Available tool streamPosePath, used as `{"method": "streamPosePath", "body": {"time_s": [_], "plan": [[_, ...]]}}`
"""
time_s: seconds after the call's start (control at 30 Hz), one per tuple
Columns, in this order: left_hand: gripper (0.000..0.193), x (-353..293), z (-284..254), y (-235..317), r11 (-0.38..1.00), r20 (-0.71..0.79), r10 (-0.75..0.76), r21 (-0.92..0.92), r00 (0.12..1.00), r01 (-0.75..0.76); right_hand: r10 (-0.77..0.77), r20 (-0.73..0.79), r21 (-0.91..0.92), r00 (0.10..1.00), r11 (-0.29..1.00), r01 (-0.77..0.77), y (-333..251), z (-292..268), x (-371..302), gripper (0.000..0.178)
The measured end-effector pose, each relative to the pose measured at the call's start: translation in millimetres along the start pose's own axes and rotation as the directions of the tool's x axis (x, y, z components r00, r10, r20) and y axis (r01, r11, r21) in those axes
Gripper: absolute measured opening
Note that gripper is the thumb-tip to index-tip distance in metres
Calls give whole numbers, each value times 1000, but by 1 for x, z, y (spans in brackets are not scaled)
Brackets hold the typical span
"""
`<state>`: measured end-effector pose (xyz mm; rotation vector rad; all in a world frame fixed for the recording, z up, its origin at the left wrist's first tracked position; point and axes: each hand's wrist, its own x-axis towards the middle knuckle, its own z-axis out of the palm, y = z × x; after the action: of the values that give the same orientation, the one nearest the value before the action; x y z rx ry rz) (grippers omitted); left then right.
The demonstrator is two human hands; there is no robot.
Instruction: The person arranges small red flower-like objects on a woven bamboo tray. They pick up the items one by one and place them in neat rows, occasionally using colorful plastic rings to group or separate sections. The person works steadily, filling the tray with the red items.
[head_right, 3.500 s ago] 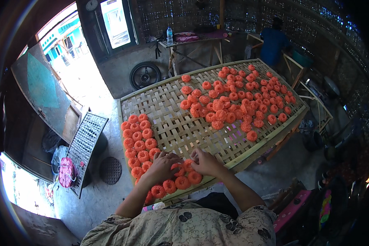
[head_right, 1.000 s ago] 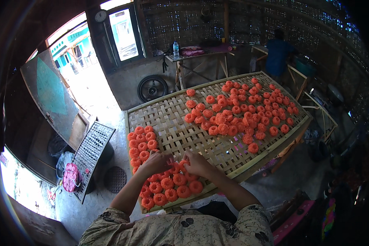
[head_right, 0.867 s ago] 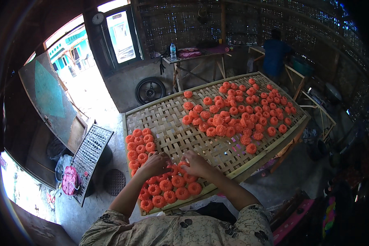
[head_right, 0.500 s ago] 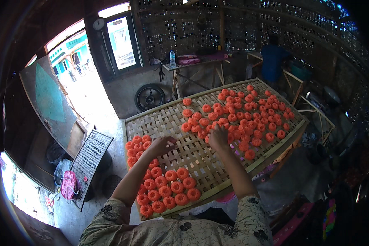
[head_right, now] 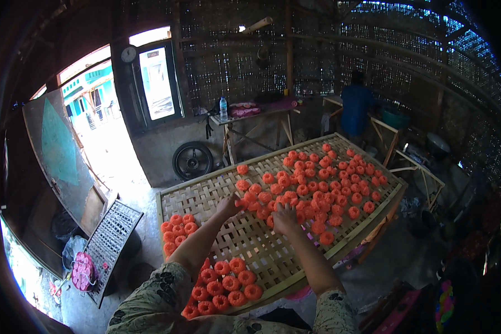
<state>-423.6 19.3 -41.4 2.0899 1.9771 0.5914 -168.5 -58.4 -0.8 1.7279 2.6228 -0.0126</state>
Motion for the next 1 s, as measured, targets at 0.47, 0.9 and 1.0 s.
{"method": "streamPosePath", "body": {"time_s": [0.47,0.9,1.0], "plan": [[52,-59,-36,5,987,59,156,38,986,-159,-34,-300,717,953,651,249,-47,6,-21,36],[40,-84,-59,4,944,38,212,-265,976,-195,37,-42,894,998,447,21,-67,24,-54,37],[37,-135,-80,-14,952,117,168,-277,979,-131,62,-53,877,997,480,17,-75,30,-51,43]]}}
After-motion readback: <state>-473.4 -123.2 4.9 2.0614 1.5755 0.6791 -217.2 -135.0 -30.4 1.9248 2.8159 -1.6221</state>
